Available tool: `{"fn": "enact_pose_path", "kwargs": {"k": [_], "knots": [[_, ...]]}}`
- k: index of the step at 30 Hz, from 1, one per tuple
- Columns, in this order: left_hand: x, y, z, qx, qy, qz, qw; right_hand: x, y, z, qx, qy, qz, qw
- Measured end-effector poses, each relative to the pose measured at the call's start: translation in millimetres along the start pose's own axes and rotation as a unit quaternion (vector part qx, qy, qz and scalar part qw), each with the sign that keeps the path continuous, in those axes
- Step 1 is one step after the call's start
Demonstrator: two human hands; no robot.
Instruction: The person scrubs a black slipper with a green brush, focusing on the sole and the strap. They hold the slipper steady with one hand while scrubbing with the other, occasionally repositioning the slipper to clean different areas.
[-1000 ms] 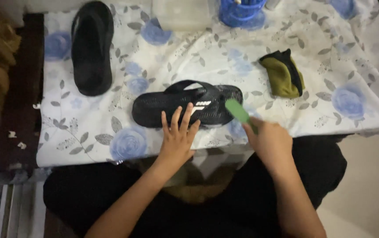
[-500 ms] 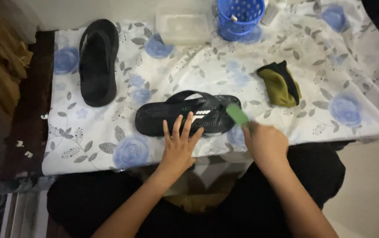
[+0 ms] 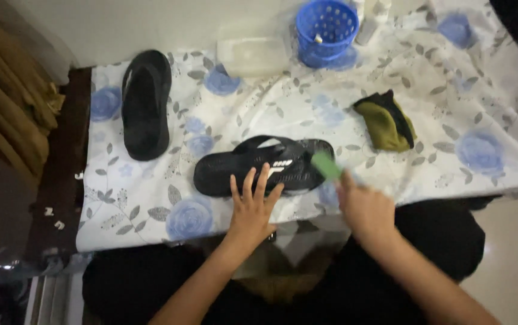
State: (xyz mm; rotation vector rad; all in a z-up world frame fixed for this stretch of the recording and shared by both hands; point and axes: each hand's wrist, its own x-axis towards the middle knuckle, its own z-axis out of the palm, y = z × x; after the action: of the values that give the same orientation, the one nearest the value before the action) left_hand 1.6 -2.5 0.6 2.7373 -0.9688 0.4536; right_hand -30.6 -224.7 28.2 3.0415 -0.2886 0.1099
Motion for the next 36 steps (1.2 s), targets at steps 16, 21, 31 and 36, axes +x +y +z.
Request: {"fn": "enact_pose_path", "kwargs": {"k": [16, 21, 31, 36], "knots": [[-3, 2, -2, 0.01, -0.008, 0.005, 1.0, 2, 5, -7, 0.001, 0.015, 0.015, 1.0], [0, 1, 1, 0.001, 0.021, 0.001, 1.0, -22, -16, -29, 0.027, -0.094, -0.036, 0.995], [-1, -2, 6, 0.024, 0.07, 0.002, 0.997, -20, -18, -26, 0.035, -0.15, -0.011, 0.988], [-5, -5, 15, 0.009, 0.07, 0.014, 0.997, 5, -9, -17, 0.047, -0.085, 0.075, 0.992]]}}
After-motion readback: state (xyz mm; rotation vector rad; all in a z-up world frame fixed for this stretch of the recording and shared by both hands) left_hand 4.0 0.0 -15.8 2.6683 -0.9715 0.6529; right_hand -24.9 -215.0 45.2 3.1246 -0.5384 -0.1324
